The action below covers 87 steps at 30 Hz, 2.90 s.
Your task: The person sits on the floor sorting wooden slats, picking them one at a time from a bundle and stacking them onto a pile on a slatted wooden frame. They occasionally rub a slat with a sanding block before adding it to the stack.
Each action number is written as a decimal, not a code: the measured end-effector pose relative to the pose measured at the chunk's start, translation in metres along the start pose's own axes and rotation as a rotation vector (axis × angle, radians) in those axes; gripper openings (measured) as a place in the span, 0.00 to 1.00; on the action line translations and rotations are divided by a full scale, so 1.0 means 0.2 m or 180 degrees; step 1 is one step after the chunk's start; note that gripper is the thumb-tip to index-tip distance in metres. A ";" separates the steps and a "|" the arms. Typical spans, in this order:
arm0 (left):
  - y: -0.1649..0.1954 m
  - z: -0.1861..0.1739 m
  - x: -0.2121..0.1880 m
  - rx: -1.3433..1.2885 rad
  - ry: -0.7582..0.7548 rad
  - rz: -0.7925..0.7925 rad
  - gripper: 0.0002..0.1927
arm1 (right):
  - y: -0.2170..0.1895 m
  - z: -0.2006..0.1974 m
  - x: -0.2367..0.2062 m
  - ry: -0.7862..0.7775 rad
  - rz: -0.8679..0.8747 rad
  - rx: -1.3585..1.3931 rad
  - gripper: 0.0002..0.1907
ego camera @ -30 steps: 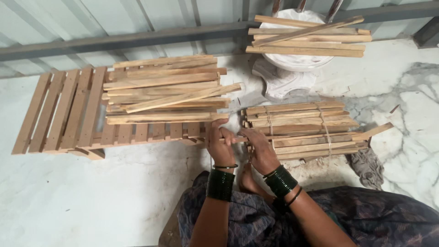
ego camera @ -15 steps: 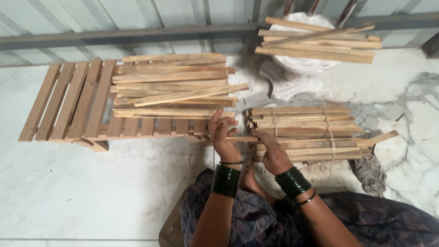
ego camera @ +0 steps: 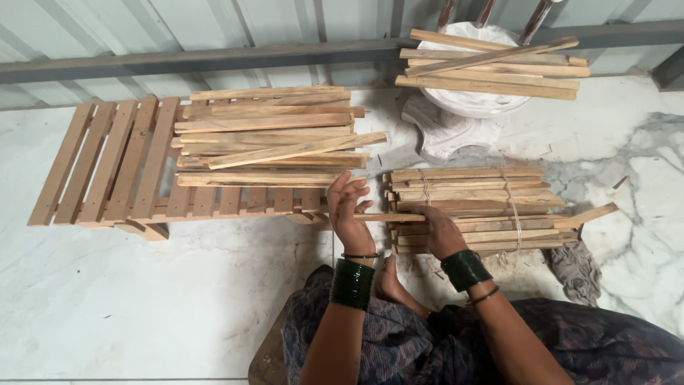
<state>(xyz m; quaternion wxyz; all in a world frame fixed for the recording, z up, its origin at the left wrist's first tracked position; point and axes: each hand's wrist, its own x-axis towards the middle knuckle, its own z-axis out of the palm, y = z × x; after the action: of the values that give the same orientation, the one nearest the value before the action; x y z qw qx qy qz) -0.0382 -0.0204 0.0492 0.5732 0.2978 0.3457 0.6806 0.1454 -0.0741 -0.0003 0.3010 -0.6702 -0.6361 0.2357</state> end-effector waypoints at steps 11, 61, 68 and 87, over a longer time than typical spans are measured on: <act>-0.01 -0.06 0.00 -0.0391 -0.0404 -0.0042 0.17 | 0.05 0.11 -0.03 0.0602 -0.0665 -0.0134 0.31; -0.06 -0.12 0.04 -0.0543 -0.0547 0.0311 0.16 | 0.01 0.21 -0.05 0.0817 -0.1163 0.0336 0.37; 0.03 -0.03 0.05 -0.0182 -0.0341 0.0128 0.21 | 0.28 0.16 0.02 0.1126 -0.0693 -0.0075 0.33; -0.02 -0.04 0.06 -0.0614 -0.0155 0.0099 0.31 | 0.16 0.13 -0.01 0.0495 -0.0135 0.0492 0.35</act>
<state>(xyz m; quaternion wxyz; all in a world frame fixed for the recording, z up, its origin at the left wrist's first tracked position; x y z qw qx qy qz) -0.0437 -0.0090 0.0420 0.5968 0.2630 0.2599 0.7121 0.1493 -0.0733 -0.0405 0.4051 -0.6476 -0.6049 0.2250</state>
